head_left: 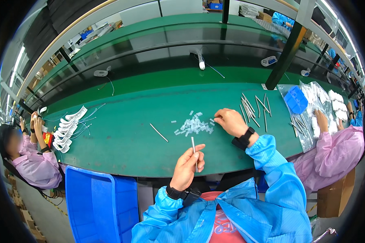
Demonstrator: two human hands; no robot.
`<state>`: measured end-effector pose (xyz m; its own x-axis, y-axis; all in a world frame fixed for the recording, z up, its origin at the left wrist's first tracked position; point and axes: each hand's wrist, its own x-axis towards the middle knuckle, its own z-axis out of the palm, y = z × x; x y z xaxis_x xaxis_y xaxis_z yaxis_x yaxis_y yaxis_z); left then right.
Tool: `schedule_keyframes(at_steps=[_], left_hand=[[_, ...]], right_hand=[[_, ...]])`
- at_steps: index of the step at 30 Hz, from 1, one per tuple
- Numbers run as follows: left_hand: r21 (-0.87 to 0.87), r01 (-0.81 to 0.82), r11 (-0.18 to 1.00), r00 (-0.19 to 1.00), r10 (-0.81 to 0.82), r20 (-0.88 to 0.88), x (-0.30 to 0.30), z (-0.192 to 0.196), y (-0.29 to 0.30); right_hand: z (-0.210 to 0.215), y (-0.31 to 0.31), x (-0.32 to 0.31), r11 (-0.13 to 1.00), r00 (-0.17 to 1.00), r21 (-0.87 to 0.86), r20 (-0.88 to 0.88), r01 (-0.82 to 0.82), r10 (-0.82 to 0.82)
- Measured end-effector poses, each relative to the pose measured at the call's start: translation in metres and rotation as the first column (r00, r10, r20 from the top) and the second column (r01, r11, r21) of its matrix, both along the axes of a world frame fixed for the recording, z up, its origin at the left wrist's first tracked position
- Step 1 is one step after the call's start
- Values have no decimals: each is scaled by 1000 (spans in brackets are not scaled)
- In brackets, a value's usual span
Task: Assembling small metal rods and plastic caps on an industrial production line.
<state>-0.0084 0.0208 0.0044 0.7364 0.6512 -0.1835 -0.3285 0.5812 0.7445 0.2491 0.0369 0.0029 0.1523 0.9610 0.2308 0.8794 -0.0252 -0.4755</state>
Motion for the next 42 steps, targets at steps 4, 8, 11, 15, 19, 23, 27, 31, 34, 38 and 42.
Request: schedule_keyframes(at_steps=[4,8,11,15,19,23,27,31,34,38,42], left_hand=[[55,84,995,992,-79,-95,-4,1,-1],[149,67,987,989,-46,-142,-7,-6,-1],[220,70,973,979,-24,-205,-6,0,-1],[257,69,964,974,-9,-228,-3,7,-3],[295,96,951,974,-29,-224,4,7,-7],[305,160,939,967,-86,-242,11,12,-11],[307,201,930,957,-119,-265,13,16,-14],[349,225,910,943,-114,-312,10,13,-14],[486,247,838,907,-22,-422,6,19,-15],[637,285,717,878,72,-474,4,31,-12],[637,335,694,860,51,-508,-1,35,-8]], right_hand=[[-7,16,-11,995,995,-95,98,19,-10],[-2,14,-8,998,998,-53,62,-27,30],[12,2,-9,998,993,0,-108,-55,55],[38,-40,-22,989,917,68,-372,-128,144],[40,-80,-30,987,810,46,-567,-153,152],[46,-101,-32,978,858,125,-470,-169,208],[50,-108,-33,963,845,185,-465,-198,263],[52,-111,-33,950,846,217,-442,-223,300],[52,-111,-33,937,848,231,-407,-263,338],[49,-110,-35,919,853,255,-360,-300,378],[48,-108,-35,923,827,240,-417,-299,377]])
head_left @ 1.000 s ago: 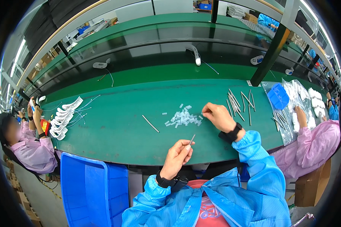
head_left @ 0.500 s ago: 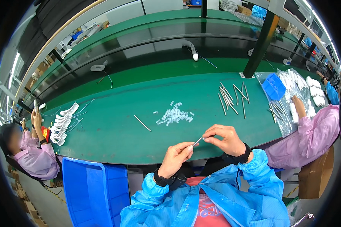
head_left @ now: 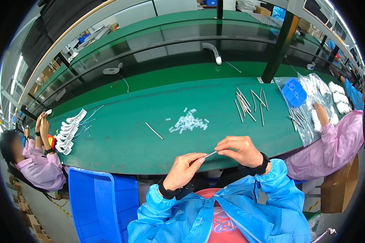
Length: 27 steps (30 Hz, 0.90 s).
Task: Assembling small metal rods and plastic caps on an industrial production line.
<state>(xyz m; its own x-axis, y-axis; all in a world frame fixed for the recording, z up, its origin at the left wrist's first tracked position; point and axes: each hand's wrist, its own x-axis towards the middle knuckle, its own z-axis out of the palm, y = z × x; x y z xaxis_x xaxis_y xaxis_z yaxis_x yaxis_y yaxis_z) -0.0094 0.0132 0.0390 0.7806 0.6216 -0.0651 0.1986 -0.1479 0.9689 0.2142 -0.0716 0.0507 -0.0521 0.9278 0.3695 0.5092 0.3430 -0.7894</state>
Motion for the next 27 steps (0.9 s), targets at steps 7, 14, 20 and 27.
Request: schedule_keyframes(at_steps=[7,14,20,27], left_hand=[[-457,222,861,974,-175,145,-7,-2,9],[-566,257,784,966,-234,114,-9,4,13],[-389,191,901,981,-164,100,-7,-2,10],[-255,103,961,994,-106,0,-7,2,8]], right_hand=[[-2,-2,-5,997,999,73,6,-32,32],[-5,0,-5,974,998,215,23,-66,63],[-5,-4,-4,999,999,25,0,-35,35],[-4,-7,-5,1000,1000,-6,-24,-14,14]])
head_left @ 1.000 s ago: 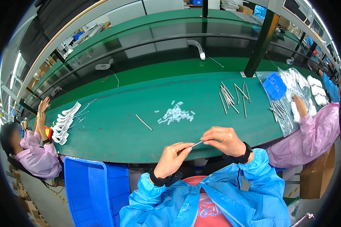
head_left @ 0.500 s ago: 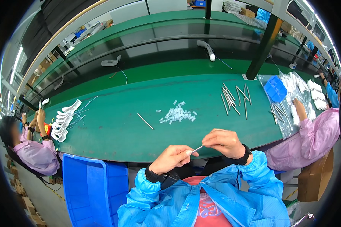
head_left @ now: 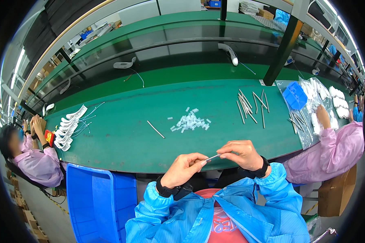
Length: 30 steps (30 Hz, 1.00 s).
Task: Assembling small metal rods and plastic caps on an industrial production line.
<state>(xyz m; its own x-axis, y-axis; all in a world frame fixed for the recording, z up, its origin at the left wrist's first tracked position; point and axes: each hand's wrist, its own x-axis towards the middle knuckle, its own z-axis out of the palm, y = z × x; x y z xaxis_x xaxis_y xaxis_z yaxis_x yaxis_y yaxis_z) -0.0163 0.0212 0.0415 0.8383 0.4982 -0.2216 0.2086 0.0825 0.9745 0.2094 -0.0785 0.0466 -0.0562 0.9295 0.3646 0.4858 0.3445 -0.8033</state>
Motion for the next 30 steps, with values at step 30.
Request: schedule_keyframes(at_steps=[30], left_hand=[[236,18,972,999,-11,-30,10,2,-1]], right_hand=[[-6,-7,-7,999,999,41,44,17,-19]])
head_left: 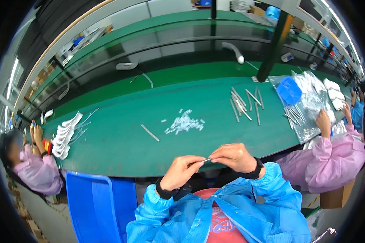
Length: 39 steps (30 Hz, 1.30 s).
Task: Assembling small metal rods and plastic caps on an industrial production line.
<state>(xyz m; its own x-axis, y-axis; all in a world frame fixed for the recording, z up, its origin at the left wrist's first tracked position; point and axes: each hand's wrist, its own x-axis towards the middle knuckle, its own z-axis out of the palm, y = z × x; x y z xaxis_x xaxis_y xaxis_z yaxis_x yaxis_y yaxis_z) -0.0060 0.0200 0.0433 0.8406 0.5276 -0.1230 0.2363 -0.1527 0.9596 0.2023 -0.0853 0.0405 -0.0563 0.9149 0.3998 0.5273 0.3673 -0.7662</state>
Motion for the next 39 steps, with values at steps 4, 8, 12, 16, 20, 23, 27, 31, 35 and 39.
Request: schedule_keyframes(at_steps=[4,8,12,16,20,23,27,31,35,39], left_hand=[[48,33,998,998,-30,-57,-2,-3,-6],[255,-92,962,993,68,101,0,5,-1],[327,-427,843,901,429,71,-27,-13,43],[696,-368,617,782,610,-127,-48,-29,102],[859,-183,479,630,728,-272,-53,-57,141],[895,-100,435,525,787,-324,-50,-67,142],[885,-102,454,471,806,-359,-41,-67,145],[881,-164,444,497,809,-315,-30,-63,136],[861,-216,460,520,801,-298,-40,-77,140],[825,-288,487,603,762,-239,-51,-80,135]], right_hand=[[-9,-7,-2,999,998,-13,-51,-40,40],[4,-34,26,981,979,-46,-71,188,-191],[4,-72,100,709,707,86,57,700,-705],[-26,-119,207,340,332,117,81,933,-940],[-31,-123,231,257,27,444,461,859,-887],[-25,-78,197,490,438,175,266,854,-859],[-6,-16,118,785,770,-21,212,619,-602],[-10,38,65,954,922,7,255,299,-291],[-26,87,43,969,898,-40,386,243,-209],[-40,111,36,939,832,-117,508,323,-223]])
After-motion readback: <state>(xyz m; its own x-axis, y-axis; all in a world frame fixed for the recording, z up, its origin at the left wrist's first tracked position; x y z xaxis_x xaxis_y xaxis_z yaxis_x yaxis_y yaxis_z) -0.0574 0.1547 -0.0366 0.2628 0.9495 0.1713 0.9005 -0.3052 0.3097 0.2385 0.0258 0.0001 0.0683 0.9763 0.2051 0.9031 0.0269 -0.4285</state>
